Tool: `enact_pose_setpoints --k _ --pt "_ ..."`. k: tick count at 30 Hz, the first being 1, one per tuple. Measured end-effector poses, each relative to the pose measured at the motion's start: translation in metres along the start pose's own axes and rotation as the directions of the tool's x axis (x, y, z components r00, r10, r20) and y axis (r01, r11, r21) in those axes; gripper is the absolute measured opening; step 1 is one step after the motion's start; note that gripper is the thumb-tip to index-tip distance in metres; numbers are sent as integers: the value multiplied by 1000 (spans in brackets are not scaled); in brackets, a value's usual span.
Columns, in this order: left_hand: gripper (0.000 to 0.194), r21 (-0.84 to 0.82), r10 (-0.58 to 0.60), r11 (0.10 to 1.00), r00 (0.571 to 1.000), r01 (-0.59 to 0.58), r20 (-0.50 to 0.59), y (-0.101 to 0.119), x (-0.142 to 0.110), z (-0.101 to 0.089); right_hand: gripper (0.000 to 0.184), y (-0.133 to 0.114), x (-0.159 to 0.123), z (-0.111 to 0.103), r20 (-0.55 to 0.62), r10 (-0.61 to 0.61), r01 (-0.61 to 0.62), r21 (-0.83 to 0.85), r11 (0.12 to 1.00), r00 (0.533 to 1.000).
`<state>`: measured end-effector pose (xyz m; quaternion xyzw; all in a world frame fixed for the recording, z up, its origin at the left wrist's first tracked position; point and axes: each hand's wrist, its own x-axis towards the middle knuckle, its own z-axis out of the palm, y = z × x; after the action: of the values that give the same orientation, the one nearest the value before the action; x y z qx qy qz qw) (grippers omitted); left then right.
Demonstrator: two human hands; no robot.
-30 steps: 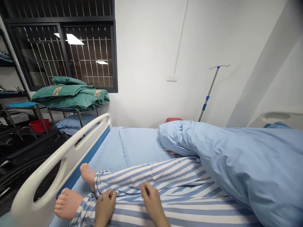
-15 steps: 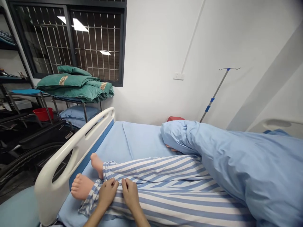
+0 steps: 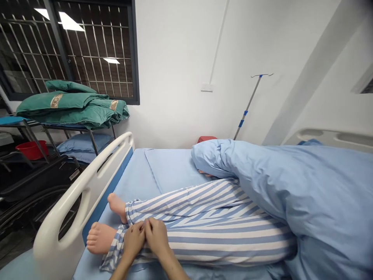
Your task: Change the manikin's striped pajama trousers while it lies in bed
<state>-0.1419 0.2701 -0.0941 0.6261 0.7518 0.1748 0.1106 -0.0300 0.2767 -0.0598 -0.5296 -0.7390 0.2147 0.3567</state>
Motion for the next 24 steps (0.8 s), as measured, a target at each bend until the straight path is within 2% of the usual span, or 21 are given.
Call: enact_pose_setpoints --k 2,4,7,10,12,14,16,19,21,24 --pt "30 18 -13 1000 1000 13 6 -7 1 6 37 -11 0 8 -9 -53 53 37 998 999" --pt "33 23 -35 999 999 35 6 -13 2 11 39 -14 -2 18 -54 -2 8 109 994 999" --pt "36 -55 -52 997 998 51 -30 -17 3 13 41 -9 -6 30 -114 116 -95 181 979 987" --pt "29 -163 -67 985 994 53 -82 -15 4 7 42 -4 -8 35 -118 109 -91 145 985 987" --pt "24 -251 -57 968 991 25 -118 -9 5 0 44 -4 -7 36 -125 123 -101 172 980 984" --pt "27 -355 -55 935 984 -10 -172 3 7 -9 47 -3 -3 36 -138 163 -120 278 953 977" --pt "34 -473 -68 880 973 -46 -222 18 8 -15 50 -2 3 34 -143 212 -134 423 896 967" --pt "39 -600 -113 799 966 -52 -234 37 8 -15 51 5 9 31 -106 280 -163 601 782 954" --pt "37 -600 -128 799 966 -32 -222 41 6 -10 49 9 11 32 -91 320 -187 650 737 943" --pt "29 -497 -117 868 969 -6 -217 39 4 -1 45 10 13 32 -126 350 -196 635 747 928"
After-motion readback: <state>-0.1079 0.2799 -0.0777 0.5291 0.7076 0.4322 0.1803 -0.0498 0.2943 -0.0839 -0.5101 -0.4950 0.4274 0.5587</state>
